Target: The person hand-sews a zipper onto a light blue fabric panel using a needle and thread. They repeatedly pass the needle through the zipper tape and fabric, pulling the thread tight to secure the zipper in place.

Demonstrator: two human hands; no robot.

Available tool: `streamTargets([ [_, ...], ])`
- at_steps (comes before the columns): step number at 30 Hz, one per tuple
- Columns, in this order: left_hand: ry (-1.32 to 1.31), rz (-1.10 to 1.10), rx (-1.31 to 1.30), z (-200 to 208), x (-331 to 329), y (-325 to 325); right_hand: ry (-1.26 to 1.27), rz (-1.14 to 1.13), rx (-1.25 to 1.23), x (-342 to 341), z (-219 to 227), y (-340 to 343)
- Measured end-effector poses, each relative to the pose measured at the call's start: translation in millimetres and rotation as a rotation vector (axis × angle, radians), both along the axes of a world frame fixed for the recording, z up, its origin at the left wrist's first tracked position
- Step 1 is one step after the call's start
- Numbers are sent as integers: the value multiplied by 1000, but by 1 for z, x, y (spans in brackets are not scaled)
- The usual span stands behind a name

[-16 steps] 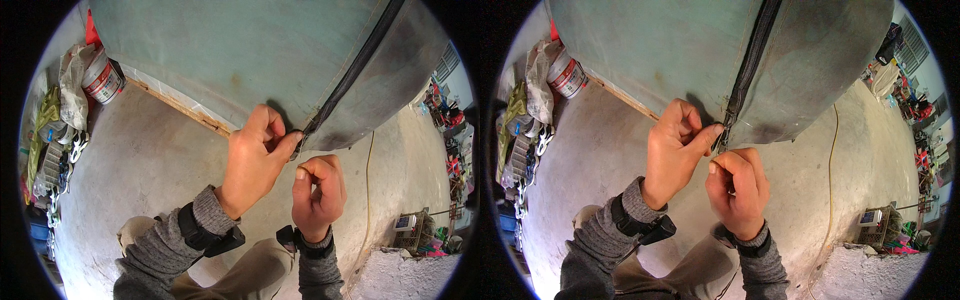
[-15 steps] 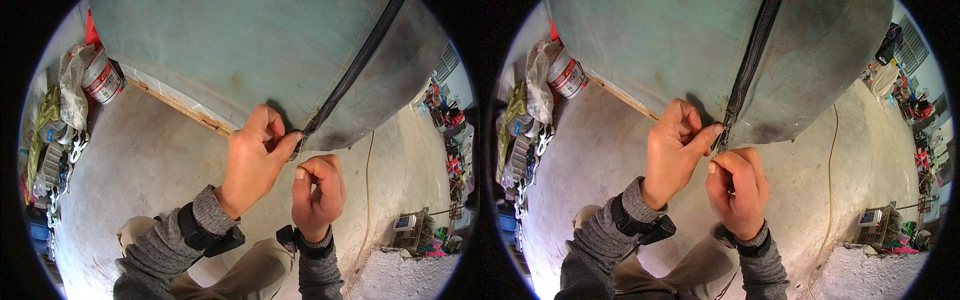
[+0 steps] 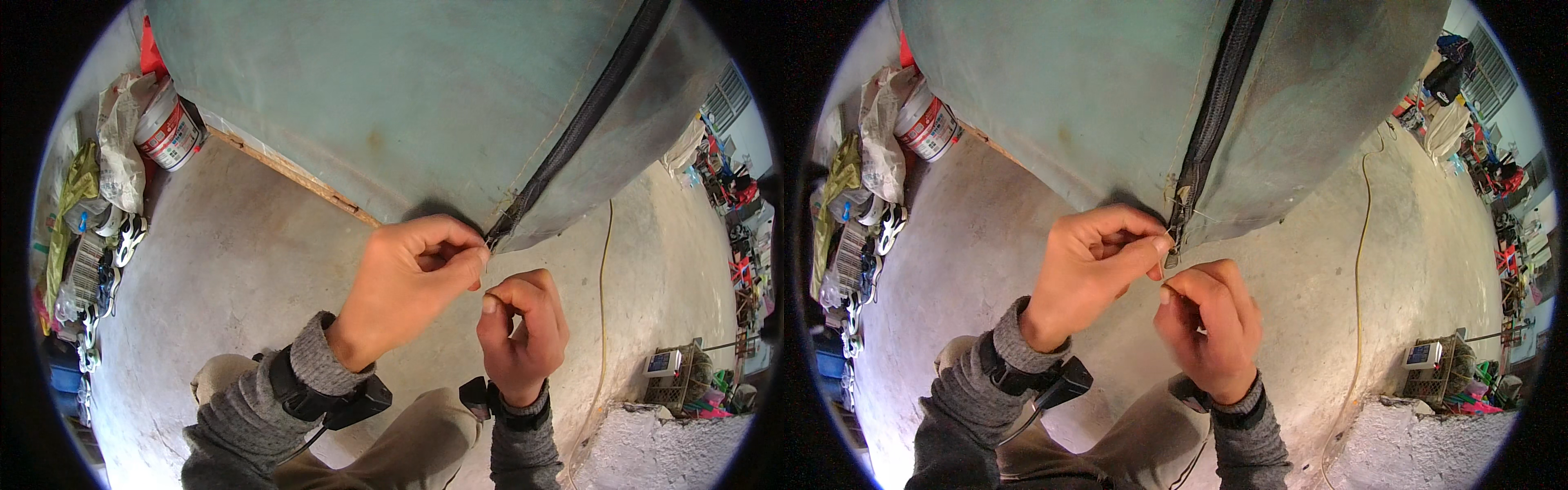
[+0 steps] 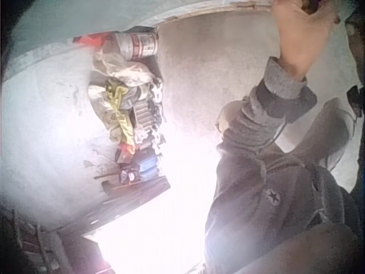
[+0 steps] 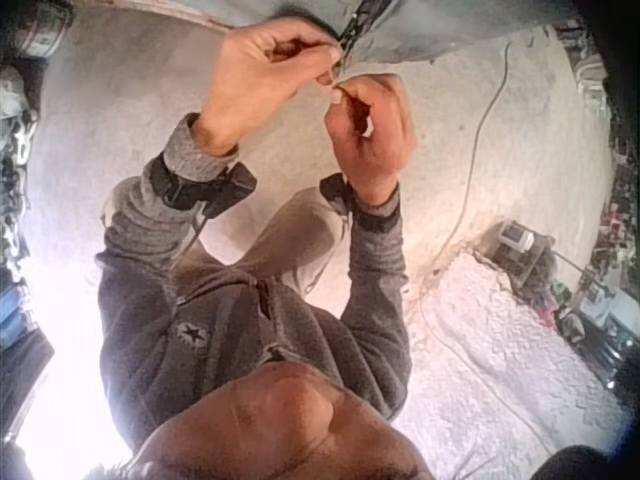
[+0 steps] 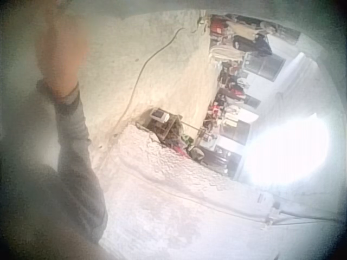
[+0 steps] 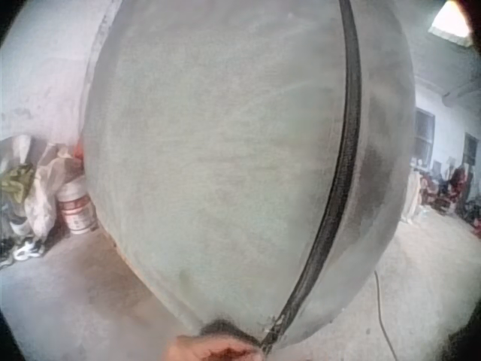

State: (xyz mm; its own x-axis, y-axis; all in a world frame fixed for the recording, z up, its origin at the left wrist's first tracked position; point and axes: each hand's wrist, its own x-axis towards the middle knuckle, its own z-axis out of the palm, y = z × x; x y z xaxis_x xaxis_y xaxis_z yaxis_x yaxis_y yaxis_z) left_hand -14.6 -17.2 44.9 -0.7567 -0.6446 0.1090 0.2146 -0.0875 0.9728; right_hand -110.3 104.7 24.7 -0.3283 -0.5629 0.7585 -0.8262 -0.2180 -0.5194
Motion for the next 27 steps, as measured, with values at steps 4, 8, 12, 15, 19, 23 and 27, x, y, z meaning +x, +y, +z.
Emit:
streamTargets([
  [4, -42, -61, 68, 3, 8, -4, -52, -73, -31, 0, -2, -1],
  [8, -63, -57, 110, 7, 11, -6, -269, -177, -160, 6, -9, -4],
  [12, -98, -67, 195, 9, 11, -3, -475, -208, -273, 19, -15, 2],
  [15, -94, -82, 259, 10, 12, -3, -334, -139, -125, 23, -21, -3],
  [19, -93, -81, 278, 10, 13, -2, -622, -110, -105, 28, -21, -2],
  [23, -76, -68, 296, 9, 11, 0, -604, -32, -78, 32, -13, 5],
  [27, -44, -50, 306, 5, 8, 4, -614, -85, 65, 36, -5, 5],
])
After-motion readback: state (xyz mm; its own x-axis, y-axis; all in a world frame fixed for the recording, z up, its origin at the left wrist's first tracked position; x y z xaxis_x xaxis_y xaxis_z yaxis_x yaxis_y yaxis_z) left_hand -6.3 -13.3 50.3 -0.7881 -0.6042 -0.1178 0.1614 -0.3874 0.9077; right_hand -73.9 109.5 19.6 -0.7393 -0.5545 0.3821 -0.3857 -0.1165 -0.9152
